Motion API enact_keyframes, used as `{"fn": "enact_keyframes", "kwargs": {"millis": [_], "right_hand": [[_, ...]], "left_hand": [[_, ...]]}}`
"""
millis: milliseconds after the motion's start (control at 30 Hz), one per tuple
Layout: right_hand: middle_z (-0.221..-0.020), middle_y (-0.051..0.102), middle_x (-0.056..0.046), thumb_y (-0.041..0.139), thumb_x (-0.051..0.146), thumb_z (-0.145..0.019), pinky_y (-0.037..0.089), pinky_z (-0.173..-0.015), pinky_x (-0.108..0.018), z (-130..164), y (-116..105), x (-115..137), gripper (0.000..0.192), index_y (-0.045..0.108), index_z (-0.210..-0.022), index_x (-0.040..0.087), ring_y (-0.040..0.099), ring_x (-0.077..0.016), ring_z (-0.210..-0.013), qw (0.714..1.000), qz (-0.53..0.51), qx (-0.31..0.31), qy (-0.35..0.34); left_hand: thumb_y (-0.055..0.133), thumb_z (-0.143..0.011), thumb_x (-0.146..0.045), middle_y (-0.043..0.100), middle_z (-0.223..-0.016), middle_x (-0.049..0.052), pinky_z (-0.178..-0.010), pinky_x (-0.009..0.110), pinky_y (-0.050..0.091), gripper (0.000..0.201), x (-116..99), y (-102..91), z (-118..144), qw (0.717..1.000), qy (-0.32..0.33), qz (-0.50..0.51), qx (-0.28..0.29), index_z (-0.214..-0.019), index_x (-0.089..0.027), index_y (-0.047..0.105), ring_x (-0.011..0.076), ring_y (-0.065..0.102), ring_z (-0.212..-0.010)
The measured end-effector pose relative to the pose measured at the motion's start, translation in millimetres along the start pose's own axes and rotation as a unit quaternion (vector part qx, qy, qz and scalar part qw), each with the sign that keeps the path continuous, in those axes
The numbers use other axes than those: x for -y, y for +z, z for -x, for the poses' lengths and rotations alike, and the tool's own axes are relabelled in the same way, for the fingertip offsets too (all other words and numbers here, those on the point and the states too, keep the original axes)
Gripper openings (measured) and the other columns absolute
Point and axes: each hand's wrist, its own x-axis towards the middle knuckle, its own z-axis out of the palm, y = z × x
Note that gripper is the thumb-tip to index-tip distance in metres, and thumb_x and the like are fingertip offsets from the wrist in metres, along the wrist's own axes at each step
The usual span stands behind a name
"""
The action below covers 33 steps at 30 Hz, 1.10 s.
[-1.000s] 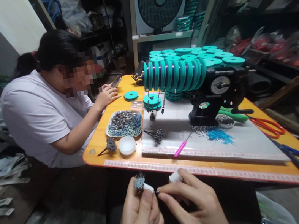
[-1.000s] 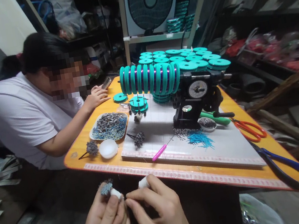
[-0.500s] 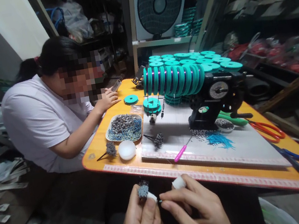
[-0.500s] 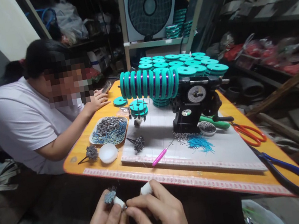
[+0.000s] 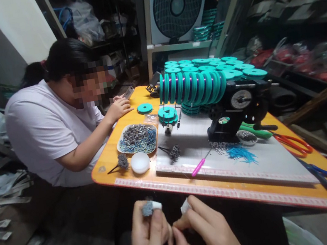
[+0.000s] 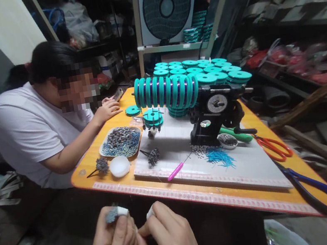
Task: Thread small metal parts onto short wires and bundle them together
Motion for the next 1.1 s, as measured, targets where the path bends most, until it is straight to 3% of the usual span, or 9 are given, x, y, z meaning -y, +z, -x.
{"fn": "enact_keyframes", "kwargs": {"millis": [133, 267, 367, 467, 567, 700, 967, 1100], "right_hand": [[-0.067, 0.048, -0.003, 0.053, 0.003, -0.080, 0.036, -0.056, -0.018, -1.0, 1.0, -1.4, 0.014, 0.058, -0.071, 0.012, 0.046, -0.0079, -0.065, 0.995, 0.063, -0.043, -0.071], [-0.069, 0.046, -0.003, 0.056, 0.004, -0.084, 0.038, -0.058, -0.017, 0.5, -11.5, -3.2, 0.013, 0.058, -0.077, 0.014, 0.045, -0.0074, -0.066, 0.994, 0.078, -0.060, -0.052], [-0.081, 0.050, -0.004, 0.060, 0.009, -0.089, 0.043, -0.063, -0.016, 4.4, -18.2, -0.7, 0.010, 0.064, -0.095, 0.017, 0.049, -0.0067, -0.072, 0.996, 0.059, -0.069, -0.017], [-0.089, 0.052, -0.006, 0.059, 0.007, -0.091, 0.047, -0.068, -0.016, 5.9, -21.4, 2.3, 0.018, 0.065, -0.104, 0.019, 0.053, -0.0070, -0.078, 0.998, 0.053, -0.046, -0.002], [-0.090, 0.053, -0.007, 0.059, 0.003, -0.089, 0.049, -0.069, -0.016, 2.6, -25.5, 0.6, 0.023, 0.064, -0.106, 0.017, 0.055, -0.0079, -0.081, 0.996, 0.078, -0.038, -0.034], [-0.087, 0.056, -0.007, 0.058, 0.004, -0.088, 0.050, -0.067, -0.016, -5.3, -31.7, -4.4, 0.021, 0.068, -0.104, 0.013, 0.056, -0.0082, -0.078, 0.988, 0.116, -0.046, -0.092], [-0.089, 0.054, -0.008, 0.054, 0.005, -0.091, 0.046, -0.069, -0.019, -6.3, -27.0, -3.9, 0.019, 0.066, -0.104, 0.013, 0.049, -0.0096, -0.080, 0.989, 0.084, -0.047, -0.111], [-0.090, 0.051, -0.009, 0.049, -0.001, -0.089, 0.046, -0.070, -0.019, -5.0, -24.2, -4.5, 0.022, 0.064, -0.101, 0.012, 0.047, -0.0104, -0.083, 0.994, 0.047, -0.022, -0.098]], "left_hand": [[0.067, -0.090, -0.044, 0.032, -0.054, -0.009, -0.047, 0.017, 0.038, 0.036, -7.7, -2.0, -8.0, 0.991, 0.112, 0.037, -0.069, -0.078, -0.020, 0.042, 0.0047, 0.037, -0.046], [0.067, -0.089, -0.032, 0.028, -0.053, -0.008, -0.040, 0.017, 0.033, 0.043, -33.3, -14.8, -19.1, 0.971, 0.192, 0.072, -0.124, -0.066, -0.019, 0.034, 0.0055, 0.028, -0.044], [0.067, -0.088, -0.033, 0.030, -0.049, -0.008, -0.041, 0.018, 0.036, 0.026, -38.0, -23.8, -19.2, 0.989, 0.114, 0.090, -0.040, -0.074, -0.017, 0.052, 0.0053, 0.029, -0.042], [0.063, -0.092, -0.037, 0.057, -0.065, 0.000, -0.064, 0.024, 0.050, 0.022, -25.6, -25.1, -13.9, 0.995, 0.011, 0.057, 0.083, -0.091, -0.015, 0.065, 0.0098, 0.055, -0.061], [0.065, -0.091, -0.039, 0.060, -0.079, 0.003, -0.077, 0.025, 0.048, 0.025, -14.3, -18.8, -8.8, 0.992, -0.040, 0.004, 0.122, -0.093, -0.015, 0.068, 0.0100, 0.057, -0.074], [0.075, -0.079, -0.054, 0.045, -0.069, -0.001, -0.062, 0.022, 0.039, 0.042, -13.4, -8.5, -2.9, 0.988, -0.085, 0.010, 0.125, -0.095, -0.015, 0.071, 0.0074, 0.045, -0.064], [0.078, -0.070, -0.064, 0.050, -0.077, 0.000, -0.064, 0.022, 0.038, 0.054, -12.1, -5.6, 1.2, 0.995, -0.053, -0.072, 0.042, -0.094, -0.016, 0.069, 0.0084, 0.043, -0.070], [0.087, -0.057, -0.062, 0.057, -0.080, 0.001, -0.061, 0.020, 0.038, 0.057, -15.5, -2.5, 6.2, 0.994, -0.110, -0.012, 0.016, -0.088, -0.018, 0.068, 0.0077, 0.049, -0.069]]}}
